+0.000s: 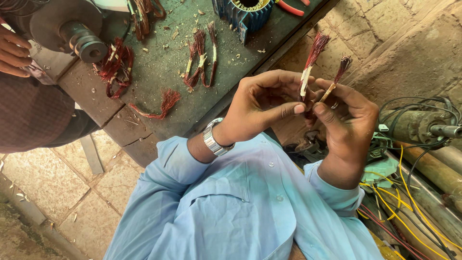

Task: The person twists bundles of red copper wire by hand into compact strands. They repeatedly pick up wire bundles, align them, and twist them together, placing finished bundles on the workbench. The person also handles a blue motor stator and other wire pieces on the table.

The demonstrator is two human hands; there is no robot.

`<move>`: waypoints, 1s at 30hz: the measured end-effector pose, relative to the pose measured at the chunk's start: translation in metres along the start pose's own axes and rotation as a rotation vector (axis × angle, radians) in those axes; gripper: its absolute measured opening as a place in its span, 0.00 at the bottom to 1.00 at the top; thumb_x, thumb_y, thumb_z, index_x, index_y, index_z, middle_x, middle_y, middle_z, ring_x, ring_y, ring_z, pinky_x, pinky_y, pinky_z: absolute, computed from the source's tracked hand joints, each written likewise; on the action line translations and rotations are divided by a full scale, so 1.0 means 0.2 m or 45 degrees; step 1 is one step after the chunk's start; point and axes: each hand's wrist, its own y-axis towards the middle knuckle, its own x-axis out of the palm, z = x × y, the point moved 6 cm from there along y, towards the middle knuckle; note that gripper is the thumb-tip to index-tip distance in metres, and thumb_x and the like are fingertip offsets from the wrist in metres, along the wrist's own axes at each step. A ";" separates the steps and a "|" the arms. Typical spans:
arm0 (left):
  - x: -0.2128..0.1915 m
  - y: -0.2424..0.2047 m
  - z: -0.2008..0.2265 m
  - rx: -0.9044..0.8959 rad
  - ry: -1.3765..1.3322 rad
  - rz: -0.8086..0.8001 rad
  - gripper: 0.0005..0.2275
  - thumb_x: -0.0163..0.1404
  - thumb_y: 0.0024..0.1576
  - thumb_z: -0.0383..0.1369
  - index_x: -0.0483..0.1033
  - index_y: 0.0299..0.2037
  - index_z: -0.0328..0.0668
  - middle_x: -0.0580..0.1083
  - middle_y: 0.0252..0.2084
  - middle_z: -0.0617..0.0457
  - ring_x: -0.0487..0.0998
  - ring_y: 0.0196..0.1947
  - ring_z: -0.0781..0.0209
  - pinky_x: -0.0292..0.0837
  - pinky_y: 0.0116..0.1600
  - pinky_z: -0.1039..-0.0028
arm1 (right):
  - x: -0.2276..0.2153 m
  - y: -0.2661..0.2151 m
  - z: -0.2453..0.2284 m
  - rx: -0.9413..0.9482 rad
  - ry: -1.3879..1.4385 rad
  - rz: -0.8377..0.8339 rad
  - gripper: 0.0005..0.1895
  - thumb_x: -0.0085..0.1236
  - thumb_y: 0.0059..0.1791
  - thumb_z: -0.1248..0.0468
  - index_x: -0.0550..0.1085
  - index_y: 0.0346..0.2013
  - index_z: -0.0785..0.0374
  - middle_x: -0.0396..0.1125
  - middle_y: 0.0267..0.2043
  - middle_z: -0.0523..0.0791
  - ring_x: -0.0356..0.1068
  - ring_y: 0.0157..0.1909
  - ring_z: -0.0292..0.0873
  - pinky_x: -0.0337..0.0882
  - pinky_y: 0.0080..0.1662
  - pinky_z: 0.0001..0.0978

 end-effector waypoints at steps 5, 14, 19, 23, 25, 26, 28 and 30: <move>0.00 0.00 0.00 0.006 0.000 0.011 0.15 0.58 0.65 0.22 0.71 0.60 0.28 0.79 0.51 0.48 0.81 0.52 0.65 0.77 0.63 0.73 | 0.02 0.00 -0.02 -0.004 -0.008 -0.007 0.19 0.66 0.54 0.70 0.74 0.59 0.75 0.74 0.40 0.48 0.73 0.35 0.36 0.74 0.39 0.26; -0.01 0.01 0.00 0.001 -0.015 0.069 0.17 0.55 0.67 0.21 0.70 0.65 0.28 0.77 0.52 0.48 0.79 0.53 0.66 0.77 0.61 0.74 | 0.03 -0.03 -0.04 -0.051 -0.112 0.018 0.17 0.62 0.56 0.72 0.74 0.60 0.74 0.74 0.41 0.49 0.73 0.37 0.37 0.75 0.39 0.26; -0.01 0.01 -0.02 0.004 -0.062 0.078 0.18 0.51 0.69 0.20 0.65 0.69 0.30 0.77 0.52 0.48 0.79 0.52 0.66 0.77 0.59 0.74 | 0.02 -0.03 -0.04 -0.141 -0.153 0.010 0.16 0.65 0.56 0.74 0.74 0.57 0.75 0.73 0.45 0.50 0.75 0.43 0.38 0.76 0.46 0.27; -0.03 0.04 -0.10 0.028 -0.040 0.130 0.24 0.47 0.67 0.19 0.58 0.74 0.35 0.74 0.58 0.51 0.76 0.53 0.68 0.75 0.59 0.75 | 0.07 -0.03 -0.03 -0.180 -0.056 -0.024 0.19 0.68 0.53 0.74 0.75 0.58 0.71 0.73 0.46 0.49 0.73 0.40 0.36 0.75 0.42 0.24; -0.04 0.05 -0.16 0.002 -0.029 0.118 0.24 0.47 0.68 0.19 0.58 0.74 0.34 0.72 0.58 0.51 0.75 0.53 0.68 0.75 0.60 0.75 | 0.11 -0.04 -0.04 -0.200 -0.127 -0.057 0.18 0.69 0.53 0.74 0.75 0.56 0.71 0.73 0.45 0.48 0.72 0.42 0.35 0.74 0.43 0.23; -0.04 0.05 -0.19 -0.031 -0.056 0.092 0.22 0.47 0.70 0.19 0.59 0.74 0.33 0.73 0.55 0.49 0.75 0.52 0.68 0.74 0.60 0.75 | 0.12 -0.04 -0.05 -0.223 -0.209 -0.070 0.18 0.70 0.53 0.74 0.76 0.56 0.70 0.73 0.45 0.47 0.72 0.42 0.34 0.73 0.43 0.22; -0.05 0.06 -0.24 -0.121 -0.195 0.069 0.21 0.46 0.70 0.20 0.60 0.73 0.33 0.74 0.54 0.48 0.75 0.52 0.67 0.74 0.61 0.74 | 0.16 -0.03 -0.07 -0.283 -0.413 -0.092 0.19 0.70 0.52 0.73 0.76 0.56 0.70 0.74 0.44 0.47 0.72 0.41 0.33 0.71 0.43 0.20; -0.05 0.06 -0.29 -0.234 -0.434 0.069 0.23 0.46 0.68 0.21 0.60 0.74 0.35 0.74 0.59 0.50 0.75 0.54 0.66 0.73 0.61 0.72 | 0.18 -0.03 -0.10 -0.308 -0.561 -0.086 0.20 0.71 0.51 0.73 0.76 0.57 0.69 0.75 0.44 0.46 0.70 0.38 0.31 0.67 0.41 0.18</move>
